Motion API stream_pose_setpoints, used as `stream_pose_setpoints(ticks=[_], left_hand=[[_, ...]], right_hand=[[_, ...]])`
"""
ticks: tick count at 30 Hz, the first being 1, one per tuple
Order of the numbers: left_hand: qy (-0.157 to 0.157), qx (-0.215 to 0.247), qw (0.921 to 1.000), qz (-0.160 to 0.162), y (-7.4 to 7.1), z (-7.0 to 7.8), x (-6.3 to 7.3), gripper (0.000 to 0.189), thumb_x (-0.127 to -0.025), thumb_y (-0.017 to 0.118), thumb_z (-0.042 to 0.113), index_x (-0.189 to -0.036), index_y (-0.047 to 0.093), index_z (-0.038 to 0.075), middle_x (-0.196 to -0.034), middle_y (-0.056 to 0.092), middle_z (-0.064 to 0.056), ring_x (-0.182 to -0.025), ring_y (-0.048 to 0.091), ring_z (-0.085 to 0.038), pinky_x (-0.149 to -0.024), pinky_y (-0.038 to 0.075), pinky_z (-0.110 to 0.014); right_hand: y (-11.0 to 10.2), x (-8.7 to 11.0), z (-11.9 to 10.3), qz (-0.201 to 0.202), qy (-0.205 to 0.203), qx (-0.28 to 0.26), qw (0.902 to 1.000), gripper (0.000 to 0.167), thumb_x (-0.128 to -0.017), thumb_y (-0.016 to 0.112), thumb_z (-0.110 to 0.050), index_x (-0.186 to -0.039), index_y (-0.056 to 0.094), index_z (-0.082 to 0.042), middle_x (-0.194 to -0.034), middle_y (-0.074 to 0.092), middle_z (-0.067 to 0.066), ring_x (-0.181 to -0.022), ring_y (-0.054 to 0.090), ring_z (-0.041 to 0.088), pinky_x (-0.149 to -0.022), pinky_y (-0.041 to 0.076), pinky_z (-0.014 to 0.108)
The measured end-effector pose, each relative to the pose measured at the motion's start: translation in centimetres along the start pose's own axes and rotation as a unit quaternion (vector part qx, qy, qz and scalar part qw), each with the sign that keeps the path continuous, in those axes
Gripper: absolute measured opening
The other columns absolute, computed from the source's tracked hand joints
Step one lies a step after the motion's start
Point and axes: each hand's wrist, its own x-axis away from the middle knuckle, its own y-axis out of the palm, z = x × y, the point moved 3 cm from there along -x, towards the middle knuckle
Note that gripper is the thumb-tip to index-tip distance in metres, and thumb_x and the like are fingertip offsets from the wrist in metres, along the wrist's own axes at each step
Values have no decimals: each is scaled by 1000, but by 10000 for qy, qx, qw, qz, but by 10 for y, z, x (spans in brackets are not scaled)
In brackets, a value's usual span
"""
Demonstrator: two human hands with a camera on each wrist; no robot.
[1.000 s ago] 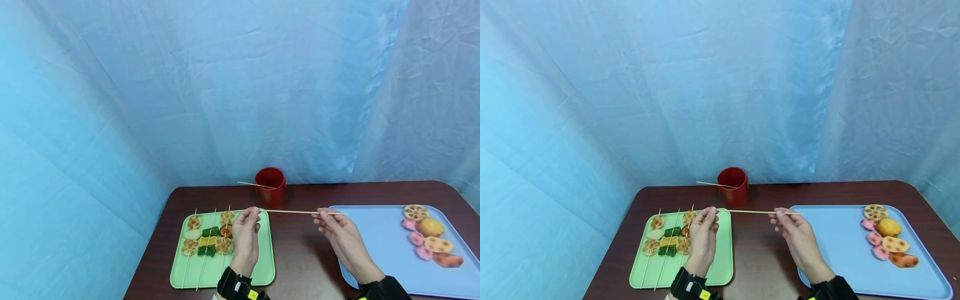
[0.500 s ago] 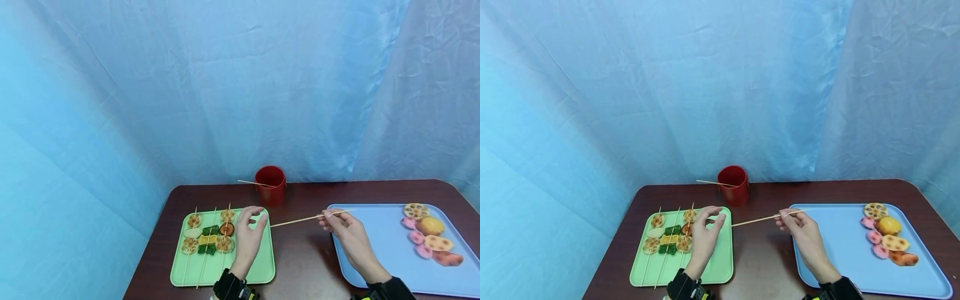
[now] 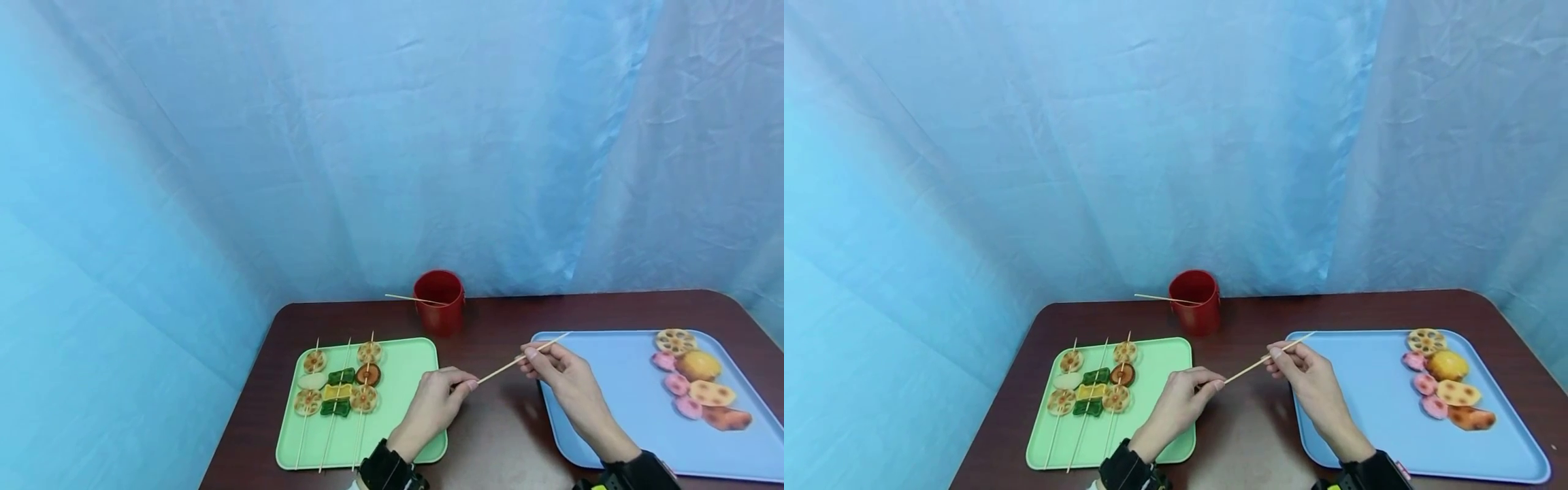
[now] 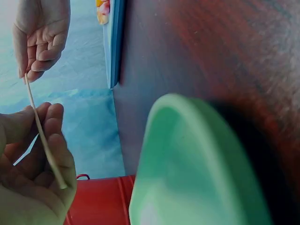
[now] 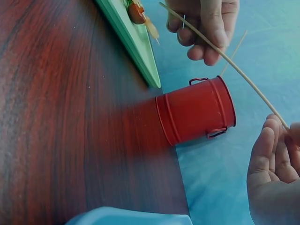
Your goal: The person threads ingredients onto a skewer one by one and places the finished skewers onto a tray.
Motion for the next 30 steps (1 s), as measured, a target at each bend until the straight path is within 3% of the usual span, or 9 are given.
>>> stream_pose_setpoints(ticks=[8,15,18,22,26,30], left_hand=[[47,228,9997,-114,5,-2,2,19,-104,61,20,-100,76,7,-83,67,8,-72,54,5,-67,47,-16],[-182,505,9986,9,6,-7,6,16,-105,61,15,-99,74,8,-81,69,3,-69,53,5,-64,47,-16],[-468,748,9960,121,3,-12,9,16,-105,61,14,-98,74,7,-79,68,4,-67,53,4,-62,47,-18],[-797,1068,9906,306,-2,-20,12,17,-104,63,16,-97,74,6,-78,68,1,-66,54,3,-61,47,-19],[-845,1133,9885,530,-8,-27,14,18,-103,64,17,-96,75,4,-78,70,-8,-67,55,1,-62,46,-19],[-893,1124,9874,672,-15,-33,17,18,-102,65,18,-95,75,3,-77,69,-4,-68,55,0,-63,44,-19]], right_hand=[[-1,-1,0,-36,-26,255,9997,41,-107,60,-29,-126,62,7,-103,74,10,-89,71,13,-77,59,28],[-12,0,1,-548,1,499,9972,39,-109,56,-28,-126,62,6,-107,74,11,-93,70,12,-81,59,31],[-25,1,3,-619,92,780,9950,41,-109,55,-28,-130,61,6,-107,75,9,-93,70,13,-81,58,30],[-49,3,4,-416,24,1249,9913,42,-109,56,-29,-129,63,6,-104,75,6,-91,71,13,-78,58,28],[-76,6,6,-267,-127,1554,9874,42,-109,55,-27,-130,61,9,-102,76,4,-89,71,10,-75,58,24],[-106,8,8,-155,-143,2172,9759,43,-109,54,-29,-131,61,8,-101,77,2,-86,70,5,-72,57,21]])
